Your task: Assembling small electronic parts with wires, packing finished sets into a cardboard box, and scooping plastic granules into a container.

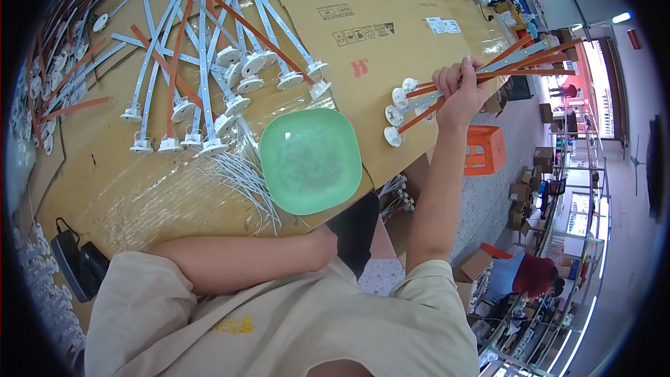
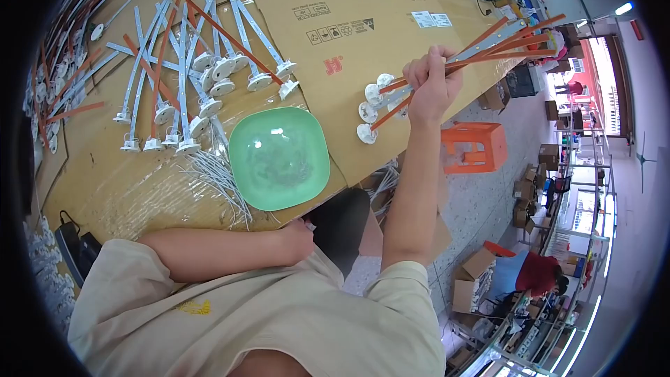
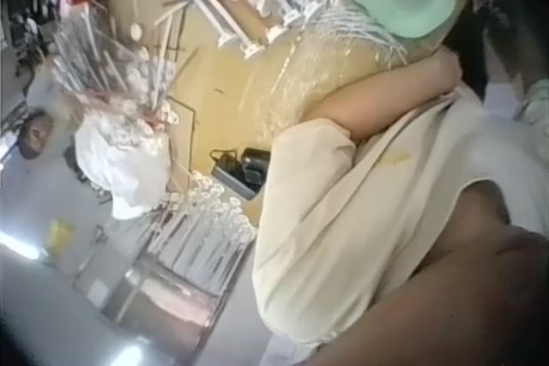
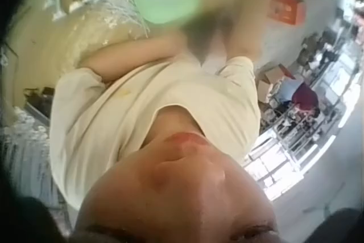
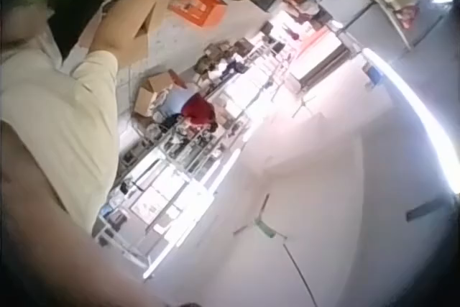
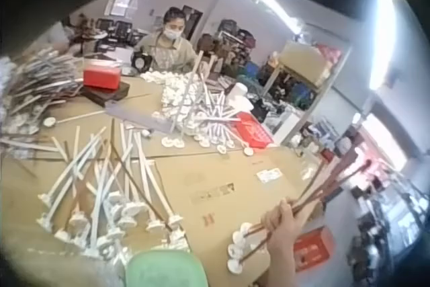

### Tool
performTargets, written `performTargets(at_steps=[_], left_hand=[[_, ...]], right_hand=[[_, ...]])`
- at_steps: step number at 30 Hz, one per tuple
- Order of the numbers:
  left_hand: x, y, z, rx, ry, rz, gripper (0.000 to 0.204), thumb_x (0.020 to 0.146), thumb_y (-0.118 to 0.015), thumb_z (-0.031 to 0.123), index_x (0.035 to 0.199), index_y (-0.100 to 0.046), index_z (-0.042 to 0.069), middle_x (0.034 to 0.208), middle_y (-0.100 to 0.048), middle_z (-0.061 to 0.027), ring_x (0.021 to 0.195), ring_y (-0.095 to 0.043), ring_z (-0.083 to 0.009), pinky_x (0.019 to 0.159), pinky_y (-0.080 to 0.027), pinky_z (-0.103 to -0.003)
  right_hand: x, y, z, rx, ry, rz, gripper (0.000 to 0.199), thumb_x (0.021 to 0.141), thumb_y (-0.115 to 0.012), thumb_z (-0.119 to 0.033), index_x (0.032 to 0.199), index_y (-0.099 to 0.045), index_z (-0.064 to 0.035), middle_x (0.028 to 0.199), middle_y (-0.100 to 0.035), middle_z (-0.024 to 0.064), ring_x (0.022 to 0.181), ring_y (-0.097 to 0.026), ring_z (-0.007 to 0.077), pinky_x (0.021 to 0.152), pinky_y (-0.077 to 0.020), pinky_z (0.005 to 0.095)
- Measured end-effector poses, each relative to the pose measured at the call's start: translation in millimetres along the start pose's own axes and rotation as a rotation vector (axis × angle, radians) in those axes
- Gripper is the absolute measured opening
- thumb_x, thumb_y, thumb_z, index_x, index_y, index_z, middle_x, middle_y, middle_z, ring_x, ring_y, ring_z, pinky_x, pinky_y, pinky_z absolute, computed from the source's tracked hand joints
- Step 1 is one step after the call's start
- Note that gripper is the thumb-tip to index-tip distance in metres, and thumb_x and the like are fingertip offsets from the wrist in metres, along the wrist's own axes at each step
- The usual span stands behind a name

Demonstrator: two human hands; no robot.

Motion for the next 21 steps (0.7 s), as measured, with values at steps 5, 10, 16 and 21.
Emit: performTargets(at_steps=[5,10,16,21], left_hand=[[0,-5,2,0.112,-0.007,0.095,0.028,0.076,-0.062,0.018,0.098,-0.073,0.005,0.104,-0.068,-0.0180,0.097,-0.065,-0.0328,0.081,-0.049,-0.050],[-1,-1,0,0.064,0.002,0.090,0.026,0.076,-0.062,0.018,0.095,-0.073,0.006,0.102,-0.069,-0.0175,0.097,-0.065,-0.0326,0.083,-0.049,-0.050],[-2,-1,0,0.066,0.014,0.150,0.020,0.076,-0.062,0.017,0.089,-0.074,0.009,0.093,-0.071,-0.0127,0.092,-0.066,-0.0300,0.080,-0.050,-0.048],[2,0,-2,0.050,0.087,0.258,0.017,0.076,-0.062,0.017,0.086,-0.074,0.010,0.090,-0.071,-0.0097,0.089,-0.067,-0.0277,0.076,-0.050,-0.047]], right_hand=[[-4,1,1,0.009,0.028,0.021,0.007,0.096,-0.045,-0.009,0.089,-0.044,-0.0085,0.052,-0.031,-0.0024,0.041,-0.026,0.0066,0.045,-0.0260,0.0257],[-2,6,3,-0.056,0.061,-0.032,0.004,0.092,-0.049,-0.004,0.089,-0.048,-0.0063,0.057,-0.040,0.0004,0.047,-0.038,0.0092,0.061,-0.0425,0.0303],[-10,4,-13,-0.065,0.121,0.067,0.004,0.088,-0.054,0.001,0.091,-0.054,-0.0016,0.067,-0.051,0.0042,0.057,-0.051,0.0152,0.084,-0.0496,0.0428],[-41,-3,45,-0.470,-0.083,-0.005,0.011,0.091,-0.055,-0.003,0.081,-0.053,-0.0014,0.064,-0.049,0.0030,0.056,-0.049,0.0129,0.060,-0.0470,0.0308]])
Point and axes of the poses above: each hand's wrist, its own x-axis towards the middle knuckle, its own y-axis out of the back of the hand, z = x × y, the point moved 6 cm from there along x, towards the middle knuckle
